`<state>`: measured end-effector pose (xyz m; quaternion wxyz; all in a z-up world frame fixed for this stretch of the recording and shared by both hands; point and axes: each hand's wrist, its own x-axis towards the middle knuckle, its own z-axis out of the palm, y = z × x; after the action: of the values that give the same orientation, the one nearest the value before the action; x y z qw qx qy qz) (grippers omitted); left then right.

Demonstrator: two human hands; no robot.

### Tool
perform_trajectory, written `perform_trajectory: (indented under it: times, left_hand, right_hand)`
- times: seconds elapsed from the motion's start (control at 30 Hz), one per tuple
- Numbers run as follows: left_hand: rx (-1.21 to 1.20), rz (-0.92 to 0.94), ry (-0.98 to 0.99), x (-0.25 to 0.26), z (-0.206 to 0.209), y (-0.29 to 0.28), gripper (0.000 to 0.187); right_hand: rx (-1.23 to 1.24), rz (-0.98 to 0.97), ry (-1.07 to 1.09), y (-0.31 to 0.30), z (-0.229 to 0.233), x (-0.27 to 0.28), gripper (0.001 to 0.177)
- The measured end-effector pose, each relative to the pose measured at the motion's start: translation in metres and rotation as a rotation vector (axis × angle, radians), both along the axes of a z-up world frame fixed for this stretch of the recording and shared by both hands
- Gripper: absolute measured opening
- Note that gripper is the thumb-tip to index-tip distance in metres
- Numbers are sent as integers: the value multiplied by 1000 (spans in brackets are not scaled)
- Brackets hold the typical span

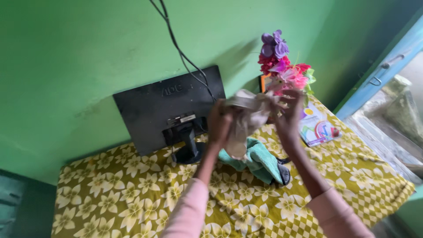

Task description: The person wipes the front screen and the back casing of a desktop monitor using a green cloth and a beige cloth. They rotate the monitor to access different sides and continue wiping until the surfaces appear clean.

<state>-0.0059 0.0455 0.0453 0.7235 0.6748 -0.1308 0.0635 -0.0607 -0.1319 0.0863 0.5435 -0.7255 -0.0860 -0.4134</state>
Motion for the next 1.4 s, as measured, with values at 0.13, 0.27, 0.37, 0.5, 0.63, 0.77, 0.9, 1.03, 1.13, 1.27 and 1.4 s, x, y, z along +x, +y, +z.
perform_trajectory:
  times: [0.13,0.27,0.37,0.5,0.63,0.77,0.9,1.03,1.13,1.27,1.4]
  left_hand:
    - [-202,-200,124,-19,47,73,34]
    - [435,48,-272,-42,63,140,57]
    - [1048,490,-464,-44,58,208,72]
    - [1090,616,-221,-1,36,285,62]
    - [995,498,-301,38,7,318,79]
    - [984,509,-218,56,-3,314,96]
    - [843,545,-343,51,-13,317,106]
    - [867,337,299,64,-12,318,83]
    - [645,328,184,70,-12,324,82]
    - [684,352,210,70,-18,327,79]
    - [831,363,289,74,-19,323,81]
  right_hand:
    - [-478,81,-185,90,-34,-10,81]
    - [51,333,236,174,-57,16,64]
    - [98,234,284,210,-55,63,66]
    - [-336,-176,154,215,-48,127,59]
    - [-560,-474,31,281,-74,149,61]
    - [-1005,-37,307,329,-84,158,64]
    - [-772,-217,535,310,-76,156,57]
    - [-318,-576,626,297,-59,167,42]
    - [-1182,-421,481,312,-66,167,69]
    - [-620,-315,274,261,-67,181,60]
    - [-288,-763,376,246,-77,197,60]
